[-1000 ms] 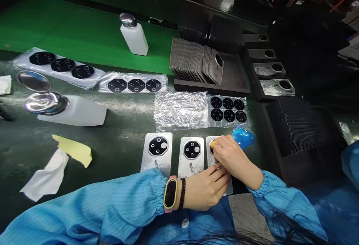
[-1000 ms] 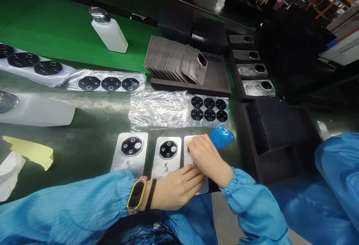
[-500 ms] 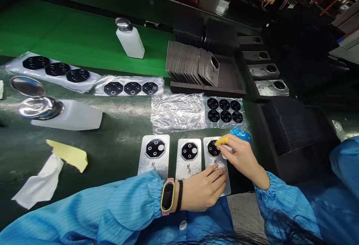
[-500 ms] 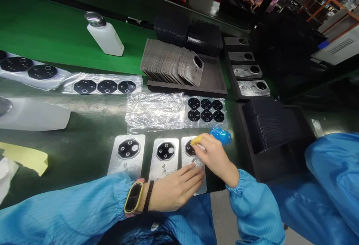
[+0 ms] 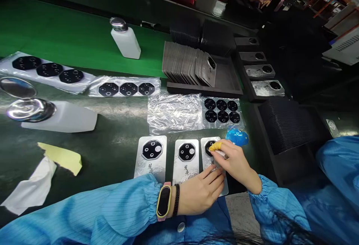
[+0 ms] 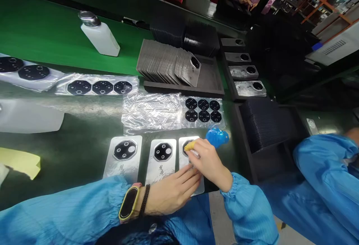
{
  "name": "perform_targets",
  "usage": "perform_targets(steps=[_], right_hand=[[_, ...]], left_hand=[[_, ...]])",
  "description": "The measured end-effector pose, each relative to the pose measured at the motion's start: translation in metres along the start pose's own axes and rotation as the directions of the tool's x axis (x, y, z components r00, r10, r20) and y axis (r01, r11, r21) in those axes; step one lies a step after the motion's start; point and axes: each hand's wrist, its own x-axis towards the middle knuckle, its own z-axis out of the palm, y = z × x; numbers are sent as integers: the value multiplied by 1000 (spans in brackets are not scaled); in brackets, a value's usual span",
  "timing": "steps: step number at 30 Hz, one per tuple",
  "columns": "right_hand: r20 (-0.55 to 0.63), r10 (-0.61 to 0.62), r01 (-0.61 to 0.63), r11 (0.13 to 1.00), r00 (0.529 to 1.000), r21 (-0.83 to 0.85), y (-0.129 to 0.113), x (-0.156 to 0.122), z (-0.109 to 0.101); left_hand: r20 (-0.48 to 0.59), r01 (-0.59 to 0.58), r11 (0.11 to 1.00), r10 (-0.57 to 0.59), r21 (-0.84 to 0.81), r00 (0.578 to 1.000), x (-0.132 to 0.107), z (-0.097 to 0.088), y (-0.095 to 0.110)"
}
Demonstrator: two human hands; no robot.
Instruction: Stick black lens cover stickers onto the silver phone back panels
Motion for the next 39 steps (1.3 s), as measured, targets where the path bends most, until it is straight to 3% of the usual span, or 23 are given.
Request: perform_targets(steps=[4,8,21,39], right_hand=[[88,-148,150,988,985,-19,-8,7,17],[178,-231,248,965,957,-84,-14,13,29],[352,-266,390,853,897,-348,-25,19,36],[309,-313,420,817,898,-394,-25,20,39]], left_hand=[[167,51,987,-25,-155,986,3,-4,-2],[193,65,981,-29,-185,981,3,-2,0],[83,2,989,10,-150,997,4,13,3],[14,10,997,-9,-75,1000,4,20,7]])
